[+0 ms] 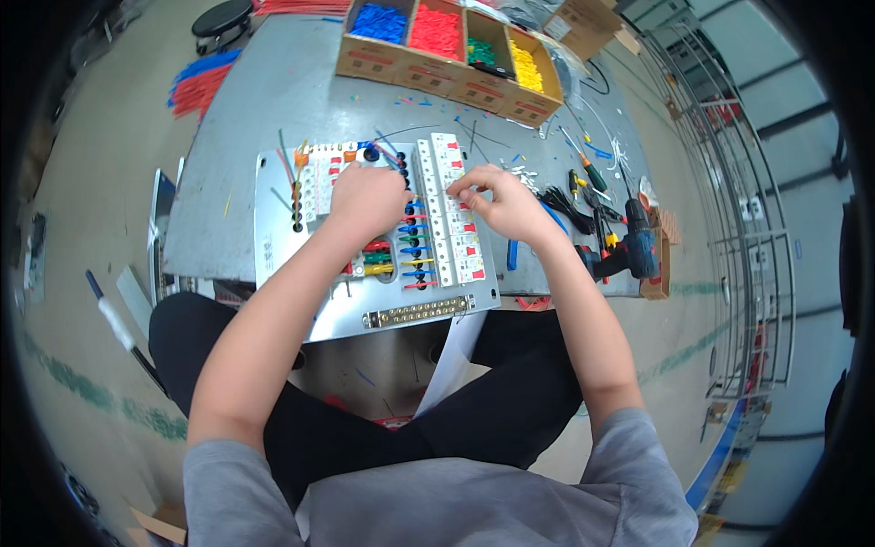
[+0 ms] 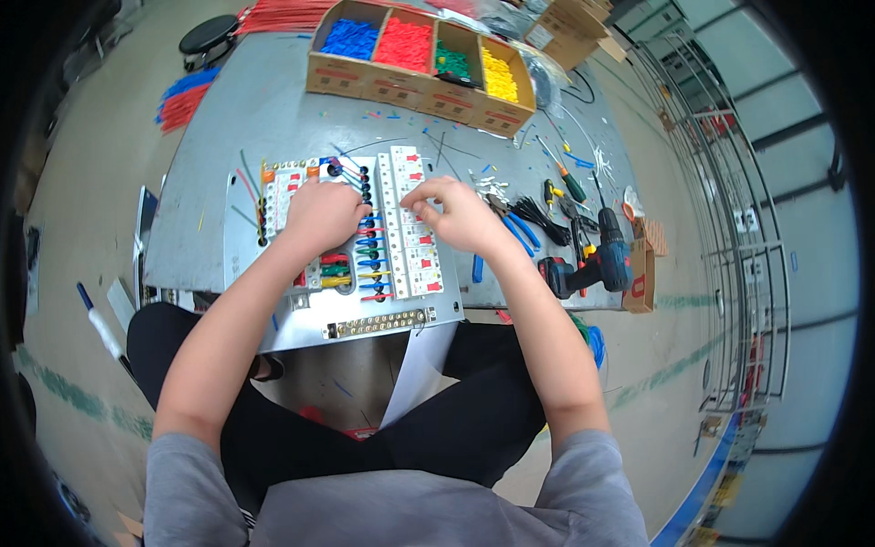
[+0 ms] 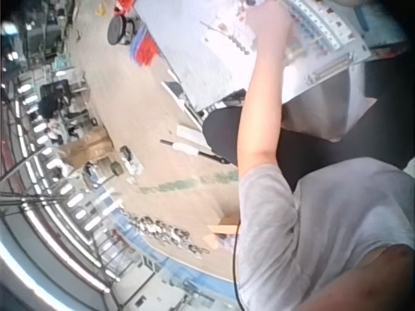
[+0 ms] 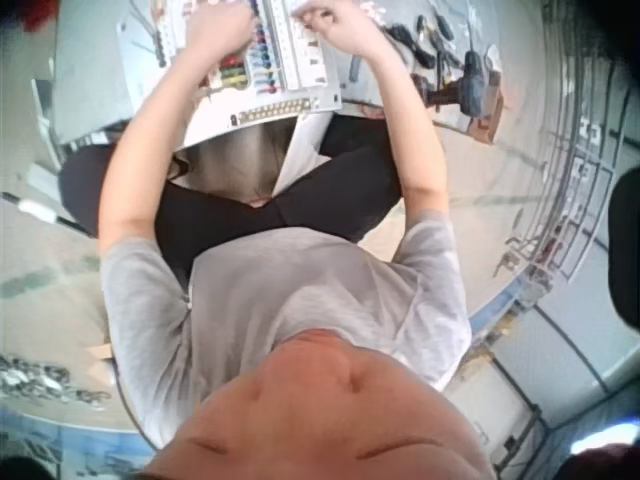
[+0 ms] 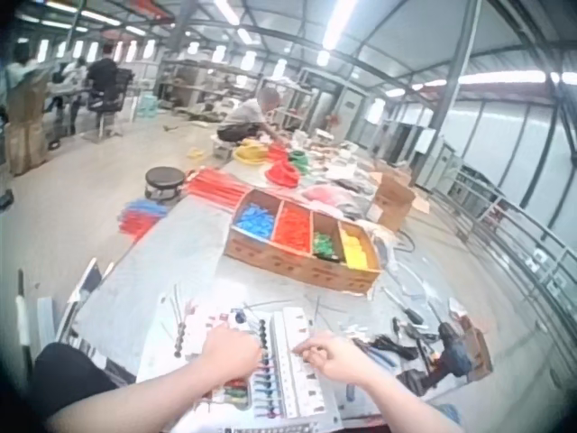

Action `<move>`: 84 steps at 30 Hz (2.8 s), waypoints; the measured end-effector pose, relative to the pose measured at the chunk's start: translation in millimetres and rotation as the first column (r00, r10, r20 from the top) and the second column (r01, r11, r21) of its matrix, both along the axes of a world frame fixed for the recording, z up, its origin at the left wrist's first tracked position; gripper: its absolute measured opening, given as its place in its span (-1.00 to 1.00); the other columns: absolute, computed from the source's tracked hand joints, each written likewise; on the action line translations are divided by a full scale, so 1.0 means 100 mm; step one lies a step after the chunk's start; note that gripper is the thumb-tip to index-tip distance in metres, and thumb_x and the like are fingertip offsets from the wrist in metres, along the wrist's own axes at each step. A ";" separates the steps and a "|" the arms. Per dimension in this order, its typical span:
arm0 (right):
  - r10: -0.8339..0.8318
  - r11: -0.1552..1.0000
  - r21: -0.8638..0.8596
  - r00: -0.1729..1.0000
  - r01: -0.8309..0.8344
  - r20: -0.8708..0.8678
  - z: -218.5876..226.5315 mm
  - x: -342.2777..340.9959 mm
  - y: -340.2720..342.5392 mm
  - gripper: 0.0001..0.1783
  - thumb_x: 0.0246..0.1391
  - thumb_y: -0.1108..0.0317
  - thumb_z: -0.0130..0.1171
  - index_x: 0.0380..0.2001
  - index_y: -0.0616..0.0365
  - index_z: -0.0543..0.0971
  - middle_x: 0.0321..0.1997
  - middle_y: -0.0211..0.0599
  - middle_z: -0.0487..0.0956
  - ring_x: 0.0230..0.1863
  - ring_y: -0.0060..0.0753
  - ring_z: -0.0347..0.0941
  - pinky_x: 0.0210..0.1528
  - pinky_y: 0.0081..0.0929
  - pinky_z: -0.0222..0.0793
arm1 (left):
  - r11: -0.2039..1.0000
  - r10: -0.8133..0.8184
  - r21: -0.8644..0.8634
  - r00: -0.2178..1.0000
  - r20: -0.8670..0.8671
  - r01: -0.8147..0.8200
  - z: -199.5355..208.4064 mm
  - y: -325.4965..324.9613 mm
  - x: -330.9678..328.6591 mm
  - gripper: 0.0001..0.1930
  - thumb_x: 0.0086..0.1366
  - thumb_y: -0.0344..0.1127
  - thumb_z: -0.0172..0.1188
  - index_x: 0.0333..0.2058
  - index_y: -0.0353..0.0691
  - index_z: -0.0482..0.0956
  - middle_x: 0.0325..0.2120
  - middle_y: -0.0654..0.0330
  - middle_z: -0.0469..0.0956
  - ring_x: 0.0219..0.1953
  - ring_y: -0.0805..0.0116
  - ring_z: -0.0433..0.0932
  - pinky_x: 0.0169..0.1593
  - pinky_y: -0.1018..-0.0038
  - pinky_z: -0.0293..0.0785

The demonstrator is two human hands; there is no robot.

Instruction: The person is assembling an electrical panel by connecting colored wires to circuit breakers and terminal blocks. They use a power drill to tighten screws and organize the wiring on the metal panel.

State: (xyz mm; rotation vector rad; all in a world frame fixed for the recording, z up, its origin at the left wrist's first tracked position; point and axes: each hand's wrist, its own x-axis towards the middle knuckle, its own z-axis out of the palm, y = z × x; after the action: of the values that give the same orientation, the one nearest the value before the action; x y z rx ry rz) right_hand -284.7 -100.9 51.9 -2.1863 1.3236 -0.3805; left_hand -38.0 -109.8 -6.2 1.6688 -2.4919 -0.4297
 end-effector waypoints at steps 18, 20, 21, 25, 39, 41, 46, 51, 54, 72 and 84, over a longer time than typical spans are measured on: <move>-0.151 0.909 0.340 0.950 0.242 -0.273 0.34 -1.28 0.92 -0.75 0.38 0.25 0.34 -0.15 0.25 0.77 -0.29 -0.22 0.73 -0.22 -0.33 0.65 -0.07 -0.29 0.56 | 0.973 0.135 0.216 0.954 -0.267 -0.077 -0.13 -0.09 -0.11 -0.71 0.49 -0.19 0.17 -0.11 -0.13 0.86 -0.13 -0.02 0.81 -0.03 -0.06 0.77 0.14 0.04 0.65; -0.120 0.818 0.464 0.890 0.340 -0.440 0.38 -1.59 1.05 -0.70 0.37 0.21 0.37 -0.22 0.28 0.78 -0.35 -0.26 0.74 -0.25 -0.41 0.67 -0.09 -0.31 0.58 | 0.975 0.141 0.209 0.949 -0.283 -0.083 -0.15 -0.09 -0.11 -0.71 0.47 -0.20 0.17 -0.11 -0.13 0.86 -0.13 -0.01 0.81 -0.03 -0.06 0.77 0.14 0.04 0.65; -0.222 0.771 0.484 0.887 0.414 -0.405 0.38 -1.75 1.15 -0.67 0.36 0.18 0.39 -0.27 0.31 0.78 -0.38 -0.29 0.75 -0.25 -0.43 0.68 -0.09 -0.33 0.58 | 0.974 0.149 0.206 0.945 -0.290 -0.091 -0.16 -0.09 -0.10 -0.71 0.46 -0.21 0.17 -0.12 -0.13 0.86 -0.13 -0.01 0.81 -0.03 -0.06 0.77 0.14 0.05 0.65; -0.535 0.539 0.427 0.687 0.726 -0.492 0.30 -2.44 1.57 -0.54 0.29 0.06 0.47 -0.12 0.35 0.81 -0.30 -0.19 0.79 -0.19 -0.30 0.72 -0.04 -0.32 0.60 | 0.960 0.205 0.245 0.934 -0.292 -0.134 -0.11 -0.06 -0.10 -0.71 0.44 -0.21 0.18 -0.13 -0.13 0.87 -0.13 0.00 0.82 -0.02 -0.05 0.77 0.15 0.06 0.64; -0.622 0.701 0.242 0.411 0.670 0.666 -0.78 -3.00 1.24 -0.35 0.41 0.22 0.39 0.44 0.22 0.46 0.17 -0.22 0.70 0.17 -0.32 0.64 0.36 -0.25 0.42 | 0.955 0.194 0.274 0.941 -0.277 -0.116 -0.11 -0.14 -0.11 -0.70 0.44 -0.11 0.26 -0.08 -0.06 0.90 -0.09 0.04 0.83 0.04 0.01 0.75 0.29 0.11 0.55; -0.604 0.635 0.164 0.352 0.755 0.715 -0.72 -2.85 1.15 -0.42 0.39 0.37 0.36 0.40 0.23 0.48 -0.12 -0.29 0.67 -0.09 -0.35 0.68 0.12 -0.32 0.56 | 0.957 0.179 0.273 0.945 -0.273 -0.102 -0.11 -0.14 -0.12 -0.68 0.44 -0.12 0.21 -0.10 -0.07 0.90 -0.09 0.05 0.83 0.06 0.03 0.73 0.31 0.12 0.52; -0.587 0.623 0.178 0.305 0.762 0.750 -0.05 -2.26 0.99 -0.58 0.22 0.47 0.36 0.13 0.32 0.61 -0.40 -0.31 0.59 -0.54 -0.39 0.49 -0.39 -0.38 0.51 | 0.972 0.142 0.216 0.960 -0.241 -0.090 -0.24 -0.18 -0.06 -0.68 0.43 -0.11 0.23 -0.09 -0.10 0.89 -0.11 0.03 0.83 0.04 0.02 0.74 0.27 0.11 0.54; -0.713 0.701 0.377 0.608 0.605 0.350 1.20 -1.19 0.97 -0.85 0.22 0.37 0.39 -0.29 0.17 0.61 -0.57 -0.36 0.54 -0.62 -0.43 0.46 -0.48 -0.40 0.43 | 0.979 0.119 0.191 0.953 -0.278 -0.067 -0.24 -0.16 -0.12 -0.69 0.43 -0.09 0.25 -0.12 -0.09 0.90 -0.13 0.01 0.83 0.01 0.01 0.76 0.27 0.11 0.53; -0.560 0.786 0.363 0.825 0.501 0.074 1.52 -0.55 0.70 -0.80 0.19 0.34 0.40 -0.29 0.20 0.58 -0.60 -0.33 0.56 -0.63 -0.50 0.44 -0.48 -0.45 0.34 | 0.978 0.138 0.188 0.951 -0.277 -0.087 -0.34 -0.21 -0.11 -0.71 0.41 -0.15 0.22 -0.16 -0.07 0.91 -0.15 0.01 0.83 0.01 0.03 0.75 0.27 0.10 0.51; -0.364 0.832 0.375 0.913 0.408 -0.185 1.41 0.09 0.17 -0.83 0.16 0.46 0.40 -0.31 0.25 0.57 -0.64 -0.39 0.55 -0.71 -0.50 0.46 -0.61 -0.45 0.31 | 0.960 0.167 0.267 0.929 -0.331 -0.077 -0.23 -0.17 -0.09 -0.74 0.34 -0.27 0.22 -0.22 -0.27 0.83 -0.11 -0.02 0.80 0.12 0.05 0.66 0.33 0.20 0.35; -0.068 0.892 0.336 0.823 0.304 -0.564 1.68 0.62 -0.34 -0.72 0.16 0.27 0.43 -0.43 0.22 0.58 -0.67 -0.44 0.50 -0.71 -0.51 0.46 -0.59 -0.40 0.37 | 0.965 0.145 0.255 0.943 -0.300 -0.067 -0.27 -0.20 -0.10 -0.73 0.36 -0.25 0.21 -0.21 -0.25 0.84 -0.10 -0.02 0.79 0.11 0.03 0.67 0.35 0.16 0.35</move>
State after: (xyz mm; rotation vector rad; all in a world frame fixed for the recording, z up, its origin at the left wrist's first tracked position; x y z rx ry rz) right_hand -222.7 -135.1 219.8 -1.8551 1.7381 0.4628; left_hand -47.6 -129.6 -33.0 1.6484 -2.1747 -0.9412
